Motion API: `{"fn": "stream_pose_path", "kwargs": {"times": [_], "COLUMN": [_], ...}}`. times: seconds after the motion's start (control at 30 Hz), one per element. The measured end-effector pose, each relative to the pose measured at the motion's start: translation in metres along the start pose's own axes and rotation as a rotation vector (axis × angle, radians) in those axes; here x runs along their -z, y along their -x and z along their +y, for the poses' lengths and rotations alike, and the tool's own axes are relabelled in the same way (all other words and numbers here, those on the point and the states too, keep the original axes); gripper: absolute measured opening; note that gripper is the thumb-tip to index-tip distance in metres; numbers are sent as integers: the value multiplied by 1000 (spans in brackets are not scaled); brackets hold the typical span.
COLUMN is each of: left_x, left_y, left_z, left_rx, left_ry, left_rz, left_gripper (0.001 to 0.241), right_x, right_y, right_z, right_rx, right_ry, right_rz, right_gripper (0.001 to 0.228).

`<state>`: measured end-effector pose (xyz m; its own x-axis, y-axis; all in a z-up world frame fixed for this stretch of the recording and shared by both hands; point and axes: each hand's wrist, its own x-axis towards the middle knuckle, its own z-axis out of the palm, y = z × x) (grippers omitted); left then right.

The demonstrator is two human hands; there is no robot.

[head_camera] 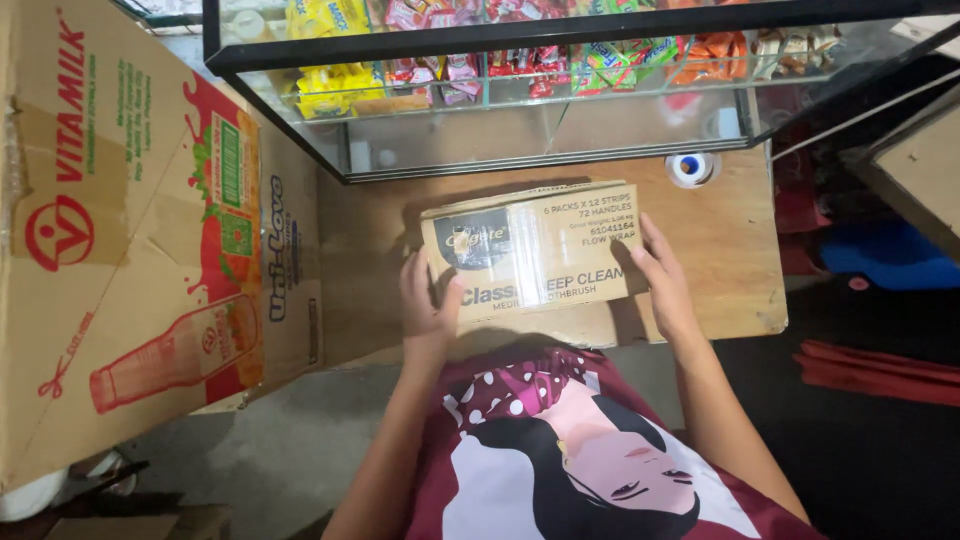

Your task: Packing small candy packets from a display case into a cardboard box

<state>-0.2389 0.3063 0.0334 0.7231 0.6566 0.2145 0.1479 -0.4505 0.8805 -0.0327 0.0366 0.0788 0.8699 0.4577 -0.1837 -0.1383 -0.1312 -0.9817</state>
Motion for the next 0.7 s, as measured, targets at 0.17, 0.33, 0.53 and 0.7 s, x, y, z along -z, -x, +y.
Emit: {"fn": "stream_pose_path", "kwargs": {"times": [0.17,0.33,0.53,0.7], "left_x": [32,52,59,62], "left_y": [1,7,22,18], "left_z": [27,53,33,32], "left_rx": [346,841,391,124], "left_ry": [277,416,302,153], "left_rz": [-56,-259,-405,-495], "left_gripper": [49,67,46,57], "right_x": [20,61,41,34], "right_y": [8,18,42,48], "right_z": [18,79,5,2], "right_rx": [-58,-132,-276,-165], "right_ry": [-287,-490,-341,-46], "right_rz": [37,31,-118,-199], "right_gripper": [65,70,65,89]}}
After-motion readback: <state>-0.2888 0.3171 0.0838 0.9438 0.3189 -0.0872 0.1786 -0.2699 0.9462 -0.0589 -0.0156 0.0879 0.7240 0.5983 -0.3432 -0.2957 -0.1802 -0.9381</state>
